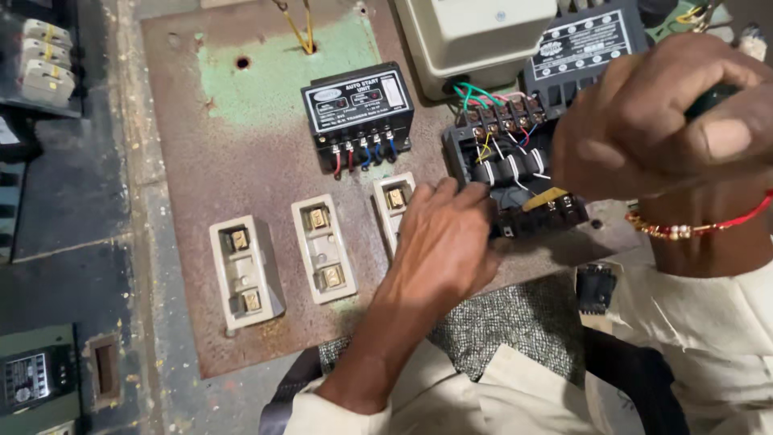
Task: The person wires an electrical control panel by inserting wires into terminal blocks, securing them with a screwdriver, and cleaning the workspace with a brush.
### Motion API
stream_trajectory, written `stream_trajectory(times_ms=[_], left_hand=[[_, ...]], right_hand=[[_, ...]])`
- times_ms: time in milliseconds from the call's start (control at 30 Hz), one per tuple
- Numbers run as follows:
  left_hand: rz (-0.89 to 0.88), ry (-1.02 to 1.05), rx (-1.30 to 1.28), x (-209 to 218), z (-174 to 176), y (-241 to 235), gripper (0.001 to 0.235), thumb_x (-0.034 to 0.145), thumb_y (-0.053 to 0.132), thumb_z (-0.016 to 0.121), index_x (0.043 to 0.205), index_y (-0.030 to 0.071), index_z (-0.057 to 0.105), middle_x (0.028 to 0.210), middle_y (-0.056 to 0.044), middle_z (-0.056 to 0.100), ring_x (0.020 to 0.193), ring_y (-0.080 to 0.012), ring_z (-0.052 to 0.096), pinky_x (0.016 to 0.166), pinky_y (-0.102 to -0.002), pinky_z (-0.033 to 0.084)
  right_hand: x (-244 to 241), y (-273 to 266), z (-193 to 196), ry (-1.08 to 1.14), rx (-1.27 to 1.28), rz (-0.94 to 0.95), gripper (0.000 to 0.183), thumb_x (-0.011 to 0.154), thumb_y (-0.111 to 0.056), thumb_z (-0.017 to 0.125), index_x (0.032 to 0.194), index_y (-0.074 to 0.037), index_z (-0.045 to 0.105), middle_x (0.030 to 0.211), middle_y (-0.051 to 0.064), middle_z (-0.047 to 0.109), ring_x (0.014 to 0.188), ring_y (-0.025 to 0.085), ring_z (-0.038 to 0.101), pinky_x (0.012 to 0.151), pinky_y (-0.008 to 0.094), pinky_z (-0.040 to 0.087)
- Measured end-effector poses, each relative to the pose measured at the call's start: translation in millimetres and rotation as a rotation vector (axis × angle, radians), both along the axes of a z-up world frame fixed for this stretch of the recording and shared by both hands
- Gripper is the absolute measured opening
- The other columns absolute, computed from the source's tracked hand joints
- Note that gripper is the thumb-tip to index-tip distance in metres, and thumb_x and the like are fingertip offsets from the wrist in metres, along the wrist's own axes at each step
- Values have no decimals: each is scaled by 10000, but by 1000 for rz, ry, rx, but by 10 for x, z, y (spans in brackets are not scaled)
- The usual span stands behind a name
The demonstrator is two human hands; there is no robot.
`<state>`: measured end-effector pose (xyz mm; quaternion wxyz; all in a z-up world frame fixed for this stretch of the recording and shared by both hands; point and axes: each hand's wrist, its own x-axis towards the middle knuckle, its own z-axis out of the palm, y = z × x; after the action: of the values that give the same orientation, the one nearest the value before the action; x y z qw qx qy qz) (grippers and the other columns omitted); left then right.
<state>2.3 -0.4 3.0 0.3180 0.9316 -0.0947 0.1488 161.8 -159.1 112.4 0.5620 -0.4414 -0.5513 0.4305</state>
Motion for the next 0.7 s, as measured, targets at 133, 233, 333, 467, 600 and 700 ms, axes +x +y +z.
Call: stream_trajectory(times_ms=[133,233,333,467,600,700], left_hand=[[-28,157,-47,34,-15,25,296,789,252,741,852,-37,727,1103,-218,687,1073,-417,630,982,-534,400],[-13,23,-64,-86,-19,5,269,828,212,723,908,-44,713,1119,-233,684,1095,-421,641,1026,-539,410],[38,-106,-49,-73,-30,8,250,812,179,726,923,-45,709,1149,-239,688,1097,-413,643,1029,-542,419],[-12,-9,-93,-23,-64,-3,227,747,144,737,857,-52,707,1083,-231,700,1000,-381,636,878,-505,429],[-20,-64,-126,-52,-71,24,150,749,115,729,779,-28,694,1042,-221,701,993,-366,624,884,-497,431],[18,-202,-127,-61,-100,25,172,744,130,734,790,-25,676,1072,-245,687,1043,-397,611,912,-501,423]], right_hand=[[-46,-188,-411,205,45,-320,473,1006,-377,555,616,-178,375,472,-60,372,413,101,300,492,335,258],[-279,-348,-596,308,86,-572,453,1024,-390,544,647,-210,370,469,-89,373,409,71,292,495,308,231],[-320,-354,-612,253,93,-565,504,1068,-404,507,607,-235,396,533,-97,383,426,67,321,496,288,243],[-515,-260,-571,242,150,-815,437,1035,-375,569,678,-211,377,519,-76,373,401,40,293,473,252,220],[-813,-100,-401,80,68,-1056,477,1051,-435,596,729,-204,331,567,-85,289,425,16,226,458,218,190],[-895,34,-402,15,134,-1109,514,1085,-465,622,767,-196,320,618,-74,291,439,19,217,466,209,191]])
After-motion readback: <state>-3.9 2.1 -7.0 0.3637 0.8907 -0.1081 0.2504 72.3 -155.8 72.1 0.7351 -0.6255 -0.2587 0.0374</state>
